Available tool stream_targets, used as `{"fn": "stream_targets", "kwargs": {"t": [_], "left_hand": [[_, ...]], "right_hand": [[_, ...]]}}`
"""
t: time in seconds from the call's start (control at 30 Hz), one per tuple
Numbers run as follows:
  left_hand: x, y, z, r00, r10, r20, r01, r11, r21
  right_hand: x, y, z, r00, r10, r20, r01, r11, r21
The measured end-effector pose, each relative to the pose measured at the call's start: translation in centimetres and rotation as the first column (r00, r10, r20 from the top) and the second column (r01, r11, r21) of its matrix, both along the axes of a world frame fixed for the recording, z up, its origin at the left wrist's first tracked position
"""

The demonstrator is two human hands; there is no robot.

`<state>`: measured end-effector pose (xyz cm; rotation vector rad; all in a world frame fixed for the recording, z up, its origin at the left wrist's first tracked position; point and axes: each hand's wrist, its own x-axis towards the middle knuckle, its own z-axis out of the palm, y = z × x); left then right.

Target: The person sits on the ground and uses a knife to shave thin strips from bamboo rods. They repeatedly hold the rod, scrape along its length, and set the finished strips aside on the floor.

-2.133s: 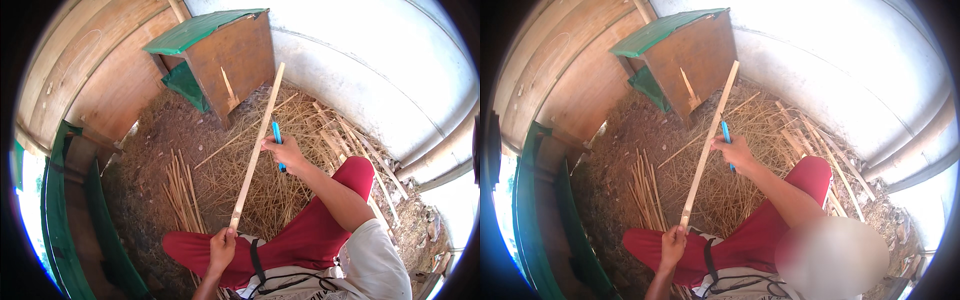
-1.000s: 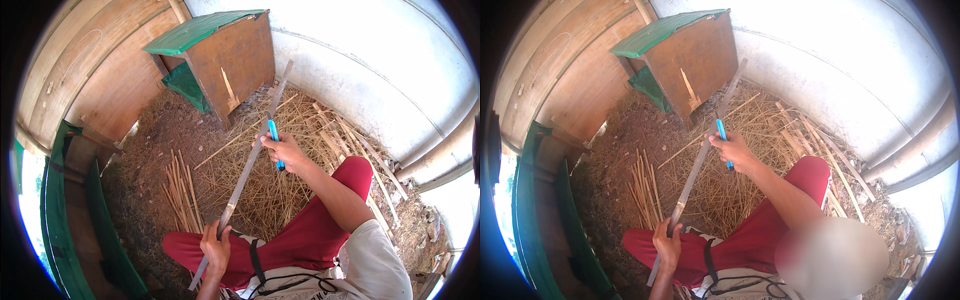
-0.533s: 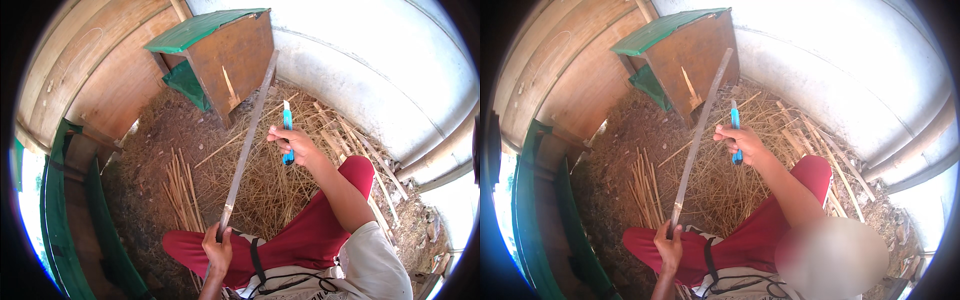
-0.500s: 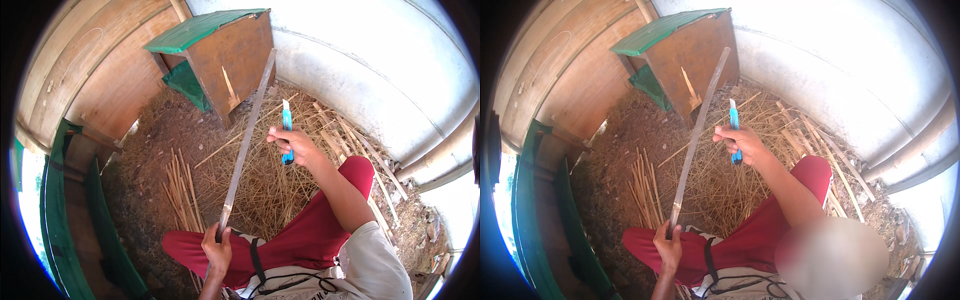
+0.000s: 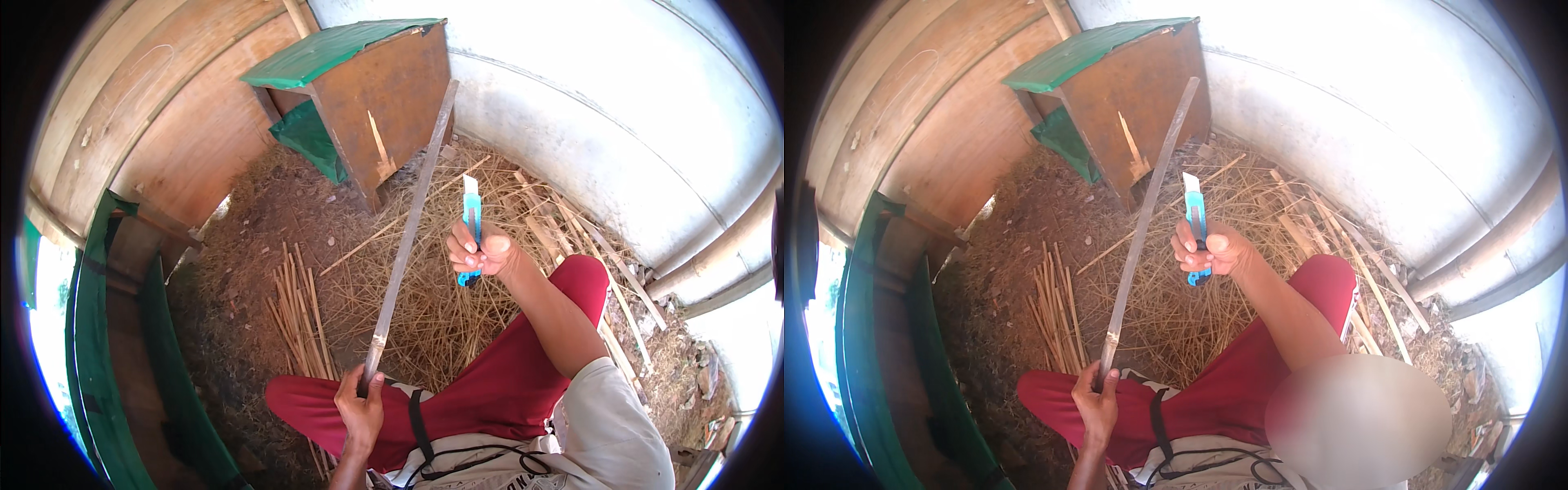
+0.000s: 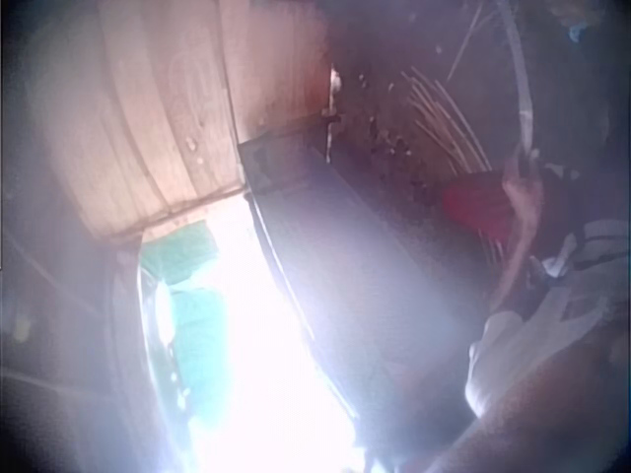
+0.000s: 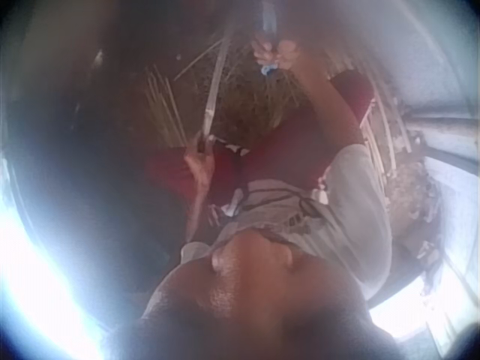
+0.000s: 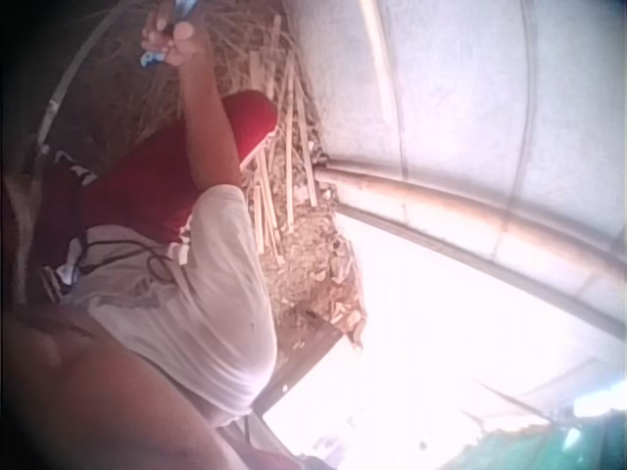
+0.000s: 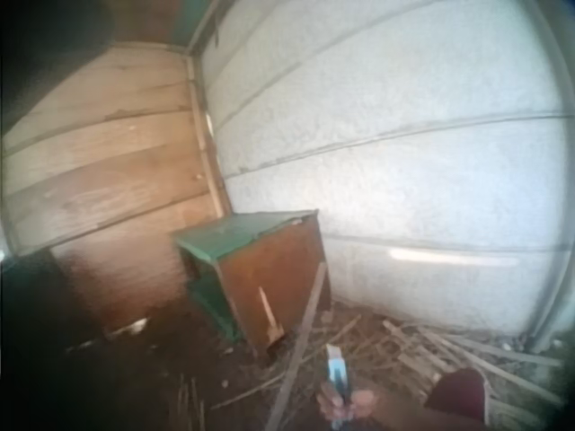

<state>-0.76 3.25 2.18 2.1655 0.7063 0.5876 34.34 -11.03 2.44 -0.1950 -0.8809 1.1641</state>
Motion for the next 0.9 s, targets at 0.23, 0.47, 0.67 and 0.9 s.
{"fn": "stream_targets", "kwargs": {"t": [0.23,0.47,0.67,0.9], "left_hand": [[-1.2,-0.5,-0.7,0.999,0.023,-0.044,-0.032,0.974,-0.223],[0.5,-1.3,-1.0,0.995,-0.026,-0.101,-0.003,0.961,-0.276],[0.5,-0.8,-2.8,0.991,-0.065,-0.113,0.011,0.905,-0.424],[1.7,-0.7,-1.7,0.983,-0.004,-0.181,-0.143,0.598,-0.789]], "right_hand": [[-1.9,-0.2,2.8,0.945,-0.303,0.126,0.327,0.835,-0.442],[-1.8,0.7,3.4,0.015,0.049,0.999,0.962,0.272,-0.028],[-5.7,1.2,3.1,-0.068,0.166,0.984,0.961,0.274,0.021],[-7.8,1.5,-0.9,-0.184,0.001,0.983,0.916,0.363,0.171]]}}
